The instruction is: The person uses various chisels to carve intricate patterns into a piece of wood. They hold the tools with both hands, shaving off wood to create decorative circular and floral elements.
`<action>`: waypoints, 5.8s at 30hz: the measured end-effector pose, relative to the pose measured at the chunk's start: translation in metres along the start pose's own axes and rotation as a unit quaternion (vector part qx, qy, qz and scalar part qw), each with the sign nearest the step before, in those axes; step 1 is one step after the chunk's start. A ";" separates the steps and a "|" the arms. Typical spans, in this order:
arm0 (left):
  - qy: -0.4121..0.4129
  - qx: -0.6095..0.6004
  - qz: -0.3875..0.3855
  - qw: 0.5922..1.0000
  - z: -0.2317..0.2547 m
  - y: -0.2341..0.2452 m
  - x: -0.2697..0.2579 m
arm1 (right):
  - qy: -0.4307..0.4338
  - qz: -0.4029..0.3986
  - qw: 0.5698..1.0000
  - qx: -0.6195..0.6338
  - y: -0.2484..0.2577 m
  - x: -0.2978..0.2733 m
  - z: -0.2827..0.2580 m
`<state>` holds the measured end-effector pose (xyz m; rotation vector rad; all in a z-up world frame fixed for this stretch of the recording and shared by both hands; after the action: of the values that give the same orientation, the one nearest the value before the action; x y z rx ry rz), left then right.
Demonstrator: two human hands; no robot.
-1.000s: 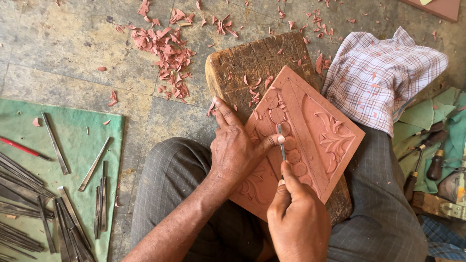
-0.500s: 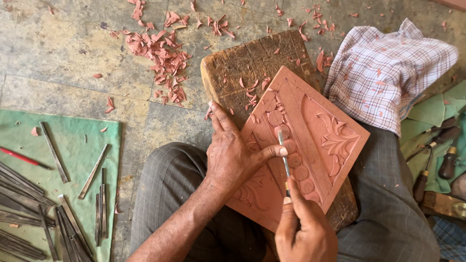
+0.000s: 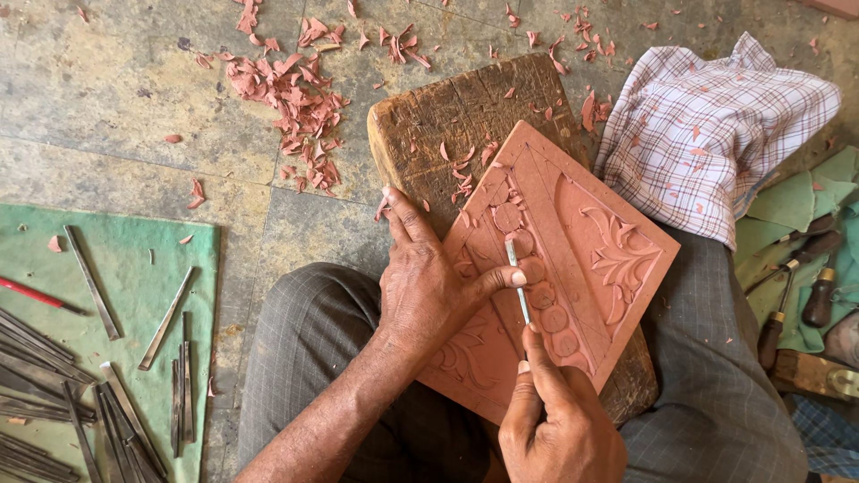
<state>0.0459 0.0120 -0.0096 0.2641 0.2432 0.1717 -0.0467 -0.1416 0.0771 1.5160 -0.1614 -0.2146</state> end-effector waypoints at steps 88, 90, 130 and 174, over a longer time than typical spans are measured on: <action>0.034 0.032 -0.009 0.999 0.002 -0.002 0.002 | -0.050 -0.044 0.996 0.064 -0.001 0.013 0.000; 0.047 0.030 -0.007 0.998 0.003 -0.002 0.001 | -0.070 -0.061 0.993 0.076 0.002 0.015 -0.002; 0.042 0.061 -0.015 0.997 0.004 -0.008 0.002 | -0.017 -0.064 0.984 0.166 -0.026 0.006 0.027; -0.013 0.063 0.010 0.998 0.003 -0.006 0.001 | 0.057 -0.007 0.970 0.237 -0.003 0.014 0.034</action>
<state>0.0485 0.0062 -0.0085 0.3932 0.2267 0.1739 -0.0417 -0.1779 0.0759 2.0009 -0.1145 -0.1014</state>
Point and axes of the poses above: each hand's wrist, its own x-axis towards the middle knuckle, its own y-axis out of the back of the hand, z = x × y, the point moved 5 cm from there along x, towards the middle knuckle, and after that the axes turned 12 degrees about -x, right-handed, at the moved point
